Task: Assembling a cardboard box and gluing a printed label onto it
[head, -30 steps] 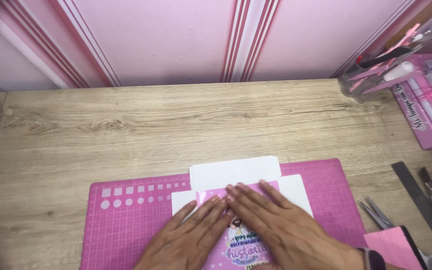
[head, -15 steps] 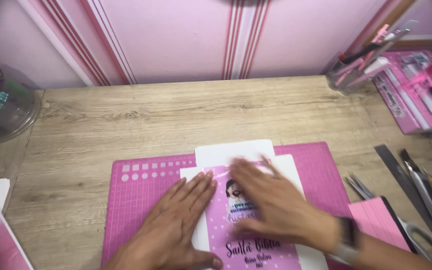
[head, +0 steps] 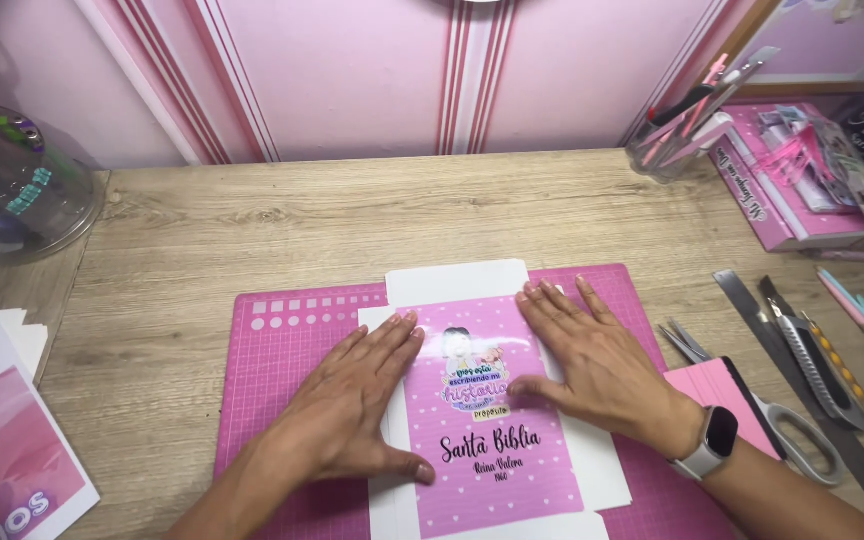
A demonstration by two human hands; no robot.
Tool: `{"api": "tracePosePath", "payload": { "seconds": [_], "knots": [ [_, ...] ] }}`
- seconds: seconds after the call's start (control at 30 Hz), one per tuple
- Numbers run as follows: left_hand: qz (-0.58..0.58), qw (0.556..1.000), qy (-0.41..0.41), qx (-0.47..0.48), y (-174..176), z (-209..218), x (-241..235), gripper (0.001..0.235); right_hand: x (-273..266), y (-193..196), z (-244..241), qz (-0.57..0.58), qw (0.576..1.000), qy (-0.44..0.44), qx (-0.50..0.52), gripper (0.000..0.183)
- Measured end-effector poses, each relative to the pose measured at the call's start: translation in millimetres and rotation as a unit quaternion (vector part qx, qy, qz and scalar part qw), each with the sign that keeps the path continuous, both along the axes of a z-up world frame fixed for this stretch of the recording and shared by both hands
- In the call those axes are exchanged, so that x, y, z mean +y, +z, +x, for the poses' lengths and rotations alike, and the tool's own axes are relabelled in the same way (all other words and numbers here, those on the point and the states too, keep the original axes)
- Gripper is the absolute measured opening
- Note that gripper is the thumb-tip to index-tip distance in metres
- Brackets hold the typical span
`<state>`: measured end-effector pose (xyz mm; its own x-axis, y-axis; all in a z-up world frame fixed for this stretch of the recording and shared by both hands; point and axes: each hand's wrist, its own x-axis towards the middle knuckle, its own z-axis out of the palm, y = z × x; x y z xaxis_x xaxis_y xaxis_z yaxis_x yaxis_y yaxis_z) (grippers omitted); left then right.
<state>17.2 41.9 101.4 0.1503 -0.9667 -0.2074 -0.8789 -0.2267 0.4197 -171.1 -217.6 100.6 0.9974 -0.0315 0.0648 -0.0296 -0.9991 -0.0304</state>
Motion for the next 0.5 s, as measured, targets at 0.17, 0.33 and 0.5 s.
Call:
{"api": "tracePosePath", "payload": {
  "seconds": [0.17,0.33,0.5],
  "knots": [
    [-0.011,0.999,-0.022,0.023,6,1,2,0.146,-6,10,-21,0.114,0.983,-0.141,0.026,0.088],
    [-0.003,0.985,0.112,0.129,19,3,1,0.126,-4,7,-36,0.127,0.976,-0.098,-0.149,0.061],
    [-0.107,0.976,0.165,0.096,29,0,-1,0.092,-1,10,-18,0.170,0.971,-0.140,-0.095,0.050]
  ]
}}
